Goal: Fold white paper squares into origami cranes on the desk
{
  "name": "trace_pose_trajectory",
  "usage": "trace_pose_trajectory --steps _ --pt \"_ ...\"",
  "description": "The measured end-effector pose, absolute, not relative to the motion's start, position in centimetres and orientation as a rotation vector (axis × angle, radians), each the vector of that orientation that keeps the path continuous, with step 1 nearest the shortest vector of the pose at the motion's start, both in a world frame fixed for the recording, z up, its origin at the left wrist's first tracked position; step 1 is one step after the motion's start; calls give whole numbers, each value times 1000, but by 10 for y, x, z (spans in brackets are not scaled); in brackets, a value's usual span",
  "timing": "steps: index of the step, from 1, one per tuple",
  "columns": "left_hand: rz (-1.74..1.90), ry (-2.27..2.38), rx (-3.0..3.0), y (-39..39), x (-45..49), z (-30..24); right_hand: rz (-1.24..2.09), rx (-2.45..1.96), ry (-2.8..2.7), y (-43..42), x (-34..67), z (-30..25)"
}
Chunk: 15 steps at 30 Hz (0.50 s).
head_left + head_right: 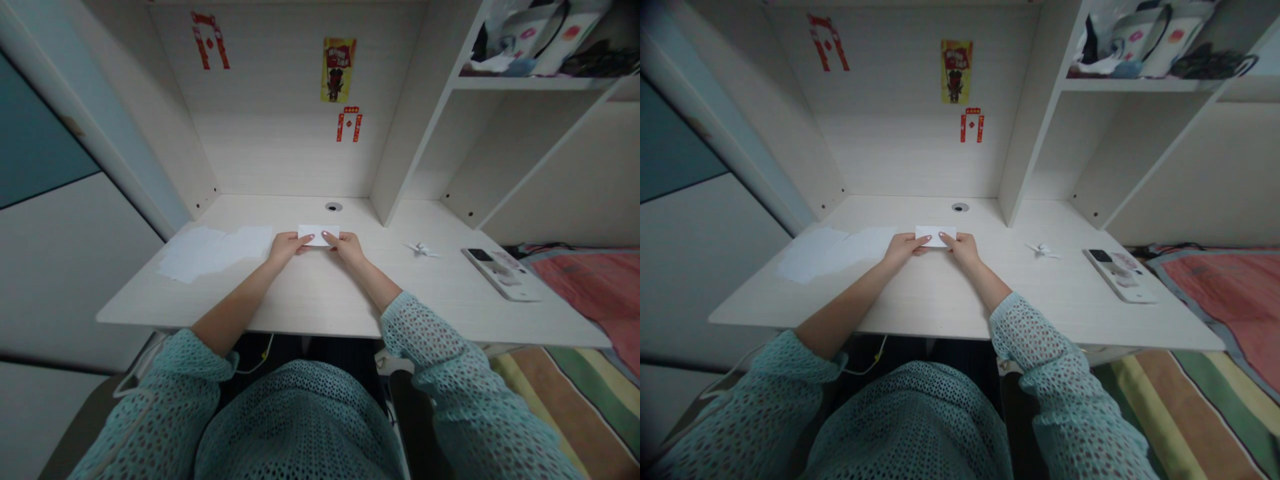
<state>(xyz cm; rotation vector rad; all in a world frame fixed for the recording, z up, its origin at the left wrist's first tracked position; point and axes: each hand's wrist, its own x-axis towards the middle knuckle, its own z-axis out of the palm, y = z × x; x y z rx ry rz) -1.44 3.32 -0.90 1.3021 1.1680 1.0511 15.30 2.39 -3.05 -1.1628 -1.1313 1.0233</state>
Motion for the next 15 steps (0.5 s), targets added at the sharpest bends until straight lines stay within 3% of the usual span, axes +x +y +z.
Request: trace_pose_trajectory --steps 15 --pt "1135 1012 1182 28 -3 -20 934 -1100 -936 11 133 -25"
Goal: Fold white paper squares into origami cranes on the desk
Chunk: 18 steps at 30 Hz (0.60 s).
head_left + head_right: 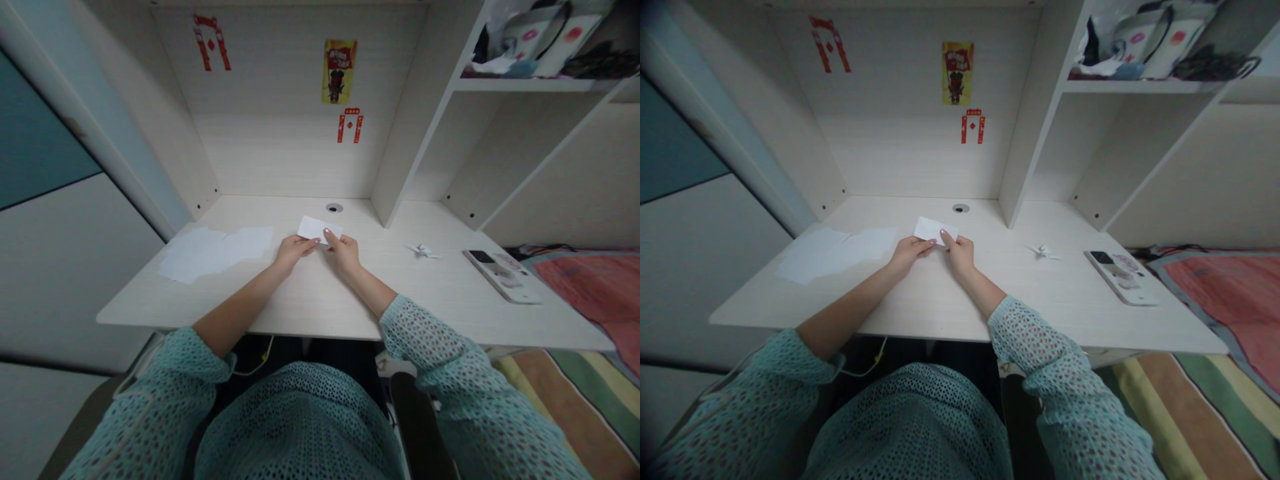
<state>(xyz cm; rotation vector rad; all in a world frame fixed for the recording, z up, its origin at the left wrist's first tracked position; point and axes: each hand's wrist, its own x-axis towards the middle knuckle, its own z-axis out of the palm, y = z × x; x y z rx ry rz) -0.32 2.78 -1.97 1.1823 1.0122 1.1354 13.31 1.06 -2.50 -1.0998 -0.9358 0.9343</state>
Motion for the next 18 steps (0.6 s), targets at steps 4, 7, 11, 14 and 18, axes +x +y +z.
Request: trace_pose_trajectory --steps 4,7,11,14,18 --pt "1159 1021 1146 27 -3 -19 946 -1075 -961 11 133 -25" --pt "1122 1006 1067 25 -3 -16 958 -1099 -972 13 135 -27" --pt "1133 995 1033 24 -3 -13 972 -1111 -969 14 136 -26" --pt "1108 973 1048 25 -6 -12 991 -1111 -964 14 138 -24" --pt "1039 945 1095 27 -11 -10 1028 -1124 -954 15 141 -23"
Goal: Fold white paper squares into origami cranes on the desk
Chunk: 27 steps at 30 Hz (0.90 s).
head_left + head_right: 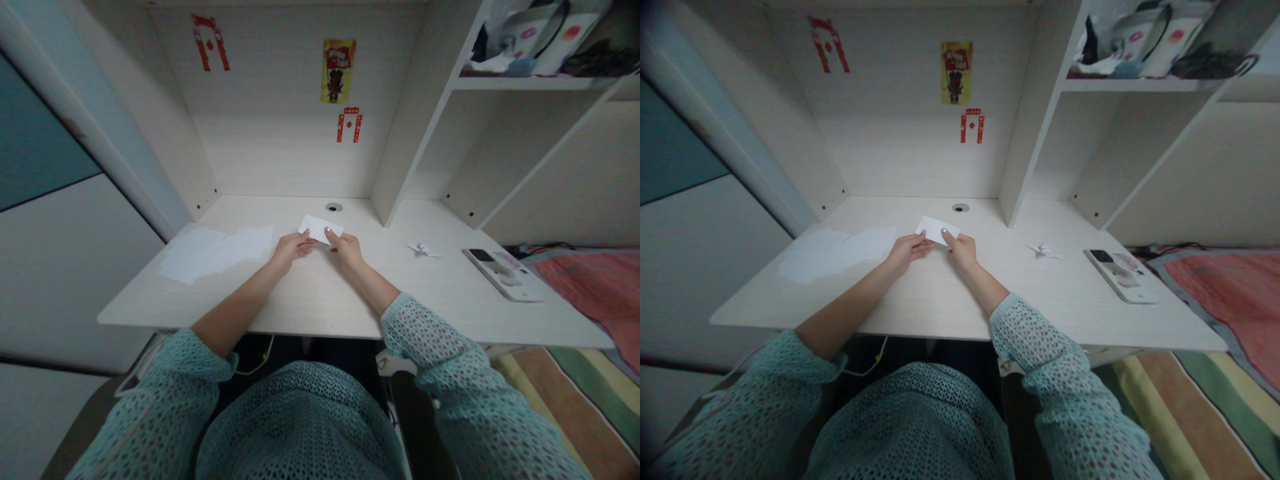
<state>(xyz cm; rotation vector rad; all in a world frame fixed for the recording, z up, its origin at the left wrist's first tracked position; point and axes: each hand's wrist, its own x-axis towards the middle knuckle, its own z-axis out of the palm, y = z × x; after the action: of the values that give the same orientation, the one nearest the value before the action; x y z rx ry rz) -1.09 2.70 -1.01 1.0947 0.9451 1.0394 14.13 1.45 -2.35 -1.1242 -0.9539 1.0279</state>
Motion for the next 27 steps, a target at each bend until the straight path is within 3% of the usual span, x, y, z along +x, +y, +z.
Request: trace_pose_trajectory --steps 27 --pt "1157 1048 1499 31 -14 -11 1065 -1173 -922 17 147 -23"
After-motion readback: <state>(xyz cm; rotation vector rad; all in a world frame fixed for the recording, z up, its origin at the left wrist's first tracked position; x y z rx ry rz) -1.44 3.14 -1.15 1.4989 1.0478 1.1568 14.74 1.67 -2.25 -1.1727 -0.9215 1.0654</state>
